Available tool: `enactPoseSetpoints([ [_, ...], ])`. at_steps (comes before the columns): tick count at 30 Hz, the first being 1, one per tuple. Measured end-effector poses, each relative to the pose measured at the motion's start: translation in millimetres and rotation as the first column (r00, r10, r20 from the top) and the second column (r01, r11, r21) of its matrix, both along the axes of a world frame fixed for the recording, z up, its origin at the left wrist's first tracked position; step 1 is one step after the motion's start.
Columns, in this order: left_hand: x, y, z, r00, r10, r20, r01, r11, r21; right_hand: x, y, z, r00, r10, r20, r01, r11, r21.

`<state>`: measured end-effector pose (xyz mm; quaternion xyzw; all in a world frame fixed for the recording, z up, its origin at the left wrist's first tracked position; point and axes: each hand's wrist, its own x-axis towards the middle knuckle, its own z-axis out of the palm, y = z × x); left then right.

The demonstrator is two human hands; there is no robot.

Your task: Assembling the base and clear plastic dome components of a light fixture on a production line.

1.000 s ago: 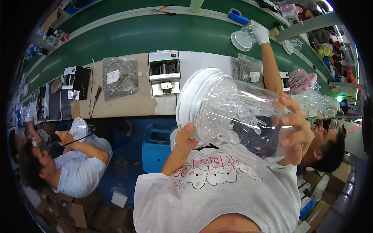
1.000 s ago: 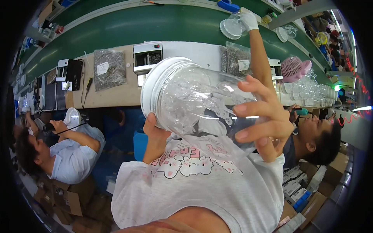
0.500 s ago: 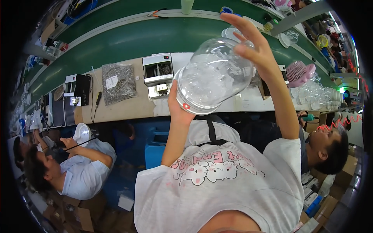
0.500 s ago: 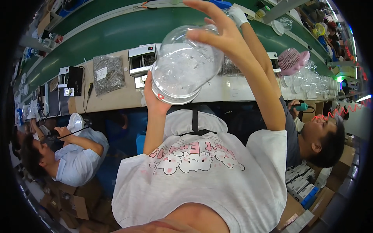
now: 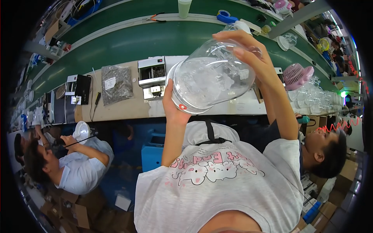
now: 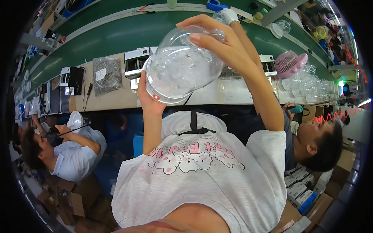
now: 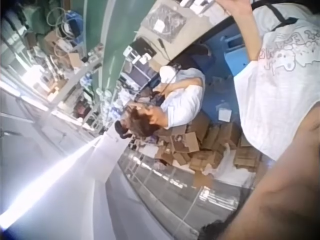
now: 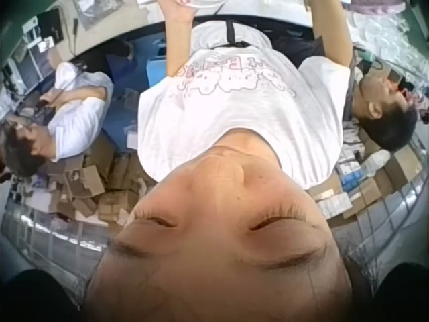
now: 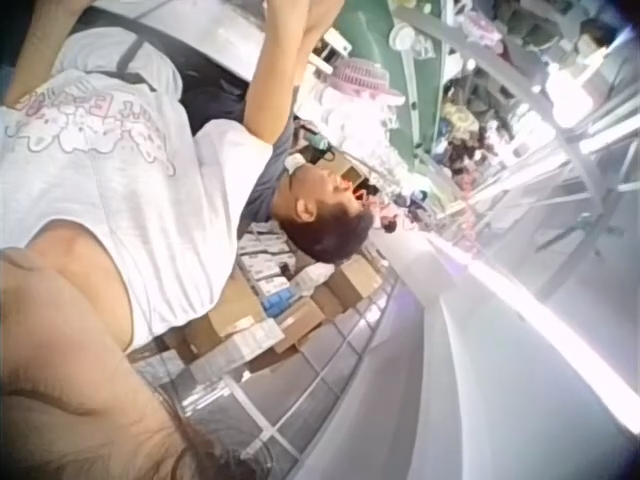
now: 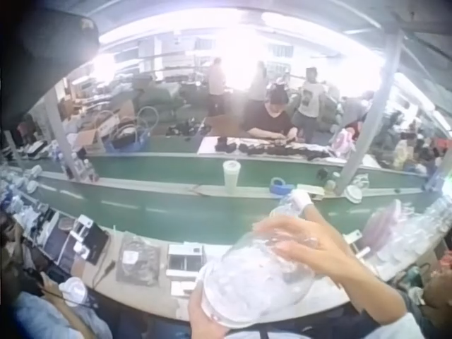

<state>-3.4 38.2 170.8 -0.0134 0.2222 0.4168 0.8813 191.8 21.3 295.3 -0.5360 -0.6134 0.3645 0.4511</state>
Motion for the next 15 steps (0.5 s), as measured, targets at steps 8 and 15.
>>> enactPoseSetpoints([
  [8, -18.1, -35.6, 40.4, 0.991, 0.076, -0.108, -0.037, 0.946, 0.322, 15.3, -60.8, -5.8, 0.961, 0.232, 0.151, -0.276, 0.844, 0.459],
  [15, -28.5, -64.9, 60.5, 0.992, -0.110, -0.058, 0.124, 0.893, 0.432, 10.5, -123.8, -15.7, 0.980, 0.195, -0.032, -0.150, 0.836, 0.528],
])
